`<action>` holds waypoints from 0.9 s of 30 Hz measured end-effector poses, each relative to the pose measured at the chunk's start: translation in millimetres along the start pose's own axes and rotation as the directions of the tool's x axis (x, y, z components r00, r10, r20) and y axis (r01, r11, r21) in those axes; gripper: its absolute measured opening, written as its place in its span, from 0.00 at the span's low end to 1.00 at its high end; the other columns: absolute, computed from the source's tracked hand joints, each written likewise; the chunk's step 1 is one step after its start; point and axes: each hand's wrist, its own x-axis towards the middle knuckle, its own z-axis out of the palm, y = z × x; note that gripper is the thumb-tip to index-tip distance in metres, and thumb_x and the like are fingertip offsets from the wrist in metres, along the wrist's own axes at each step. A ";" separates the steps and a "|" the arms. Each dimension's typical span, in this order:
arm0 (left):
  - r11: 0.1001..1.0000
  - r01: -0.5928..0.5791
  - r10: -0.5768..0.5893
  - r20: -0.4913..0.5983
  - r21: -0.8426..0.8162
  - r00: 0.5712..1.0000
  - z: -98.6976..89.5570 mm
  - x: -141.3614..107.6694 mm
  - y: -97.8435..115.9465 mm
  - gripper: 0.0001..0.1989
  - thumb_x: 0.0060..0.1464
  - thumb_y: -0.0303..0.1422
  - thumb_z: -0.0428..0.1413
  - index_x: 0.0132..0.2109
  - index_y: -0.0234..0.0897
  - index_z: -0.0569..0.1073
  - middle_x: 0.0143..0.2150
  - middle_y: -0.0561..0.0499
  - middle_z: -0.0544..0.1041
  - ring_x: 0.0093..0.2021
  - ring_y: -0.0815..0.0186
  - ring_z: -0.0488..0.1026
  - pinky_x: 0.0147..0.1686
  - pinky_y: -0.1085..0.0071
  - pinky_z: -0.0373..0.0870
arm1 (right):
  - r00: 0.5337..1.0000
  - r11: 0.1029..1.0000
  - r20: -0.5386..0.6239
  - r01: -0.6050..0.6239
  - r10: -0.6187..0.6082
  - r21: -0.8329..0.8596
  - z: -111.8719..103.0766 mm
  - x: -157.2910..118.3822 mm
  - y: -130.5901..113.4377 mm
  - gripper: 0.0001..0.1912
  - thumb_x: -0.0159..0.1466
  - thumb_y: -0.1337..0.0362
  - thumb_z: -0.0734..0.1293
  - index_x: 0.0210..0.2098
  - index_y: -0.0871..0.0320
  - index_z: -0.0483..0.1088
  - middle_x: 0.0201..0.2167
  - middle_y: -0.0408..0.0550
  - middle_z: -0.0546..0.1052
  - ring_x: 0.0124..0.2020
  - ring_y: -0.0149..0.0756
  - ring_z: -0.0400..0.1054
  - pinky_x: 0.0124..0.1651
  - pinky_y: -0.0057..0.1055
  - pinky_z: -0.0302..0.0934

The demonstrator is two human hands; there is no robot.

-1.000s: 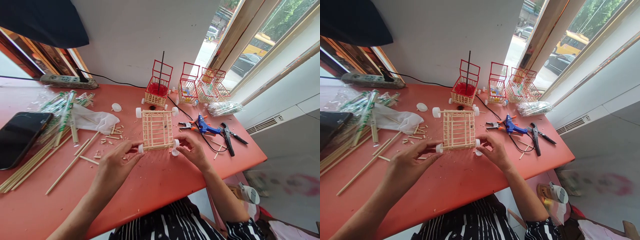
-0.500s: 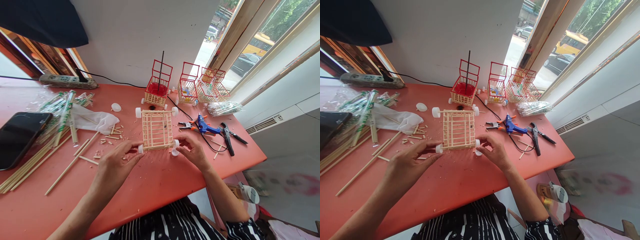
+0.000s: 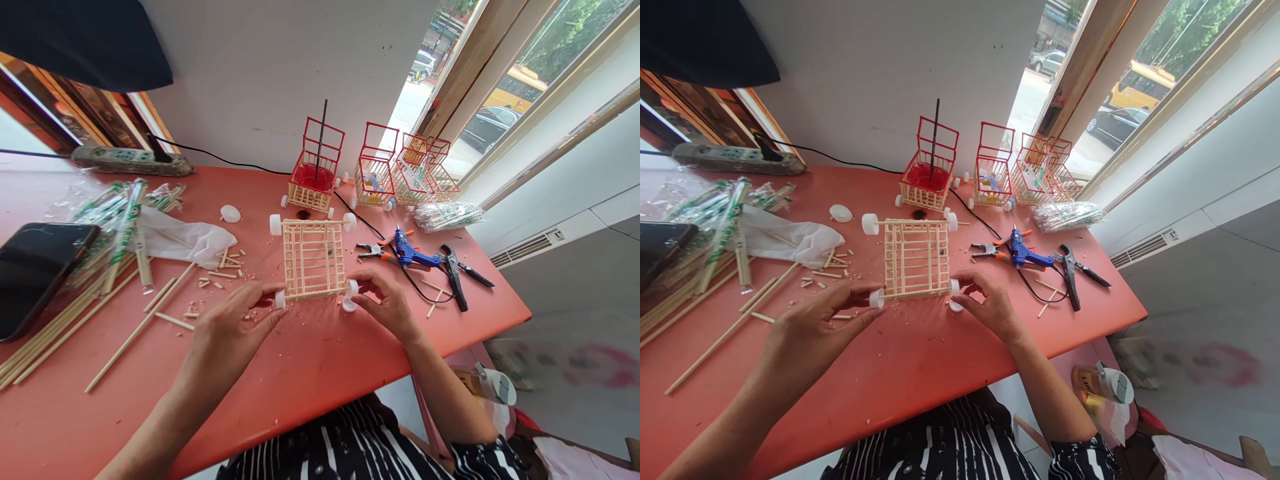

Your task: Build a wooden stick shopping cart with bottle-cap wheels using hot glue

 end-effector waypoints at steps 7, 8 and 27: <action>1.000 -0.021 0.021 -0.003 0.014 1.000 -0.7 -1.2 -0.9 0.11 0.58 0.39 0.59 0.47 0.45 0.78 0.42 0.54 0.83 0.40 0.61 0.81 0.47 0.65 0.77 | 1.000 1.000 0.006 0.007 -0.007 0.000 0.2 -0.9 -0.9 0.17 0.66 0.53 0.73 0.50 0.53 0.75 0.43 0.49 0.79 0.42 0.36 0.75 0.45 0.31 0.73; 1.000 -0.025 0.025 -0.003 0.014 1.000 -0.5 -1.2 -1.2 0.11 0.58 0.39 0.59 0.47 0.45 0.78 0.42 0.54 0.83 0.40 0.61 0.81 0.47 0.65 0.77 | 1.000 1.000 0.006 0.011 -0.011 0.000 0.2 -1.0 -0.9 0.16 0.66 0.54 0.73 0.51 0.53 0.75 0.43 0.49 0.78 0.42 0.35 0.75 0.45 0.31 0.73; 0.995 -0.100 0.101 -0.052 0.009 0.994 5.0 -1.8 -11.9 0.11 0.58 0.40 0.61 0.47 0.45 0.79 0.41 0.52 0.83 0.41 0.60 0.81 0.45 0.68 0.75 | 1.000 1.000 0.001 0.007 -0.007 -0.010 0.4 -2.2 2.2 0.16 0.66 0.55 0.73 0.51 0.53 0.74 0.44 0.48 0.78 0.42 0.36 0.75 0.45 0.32 0.73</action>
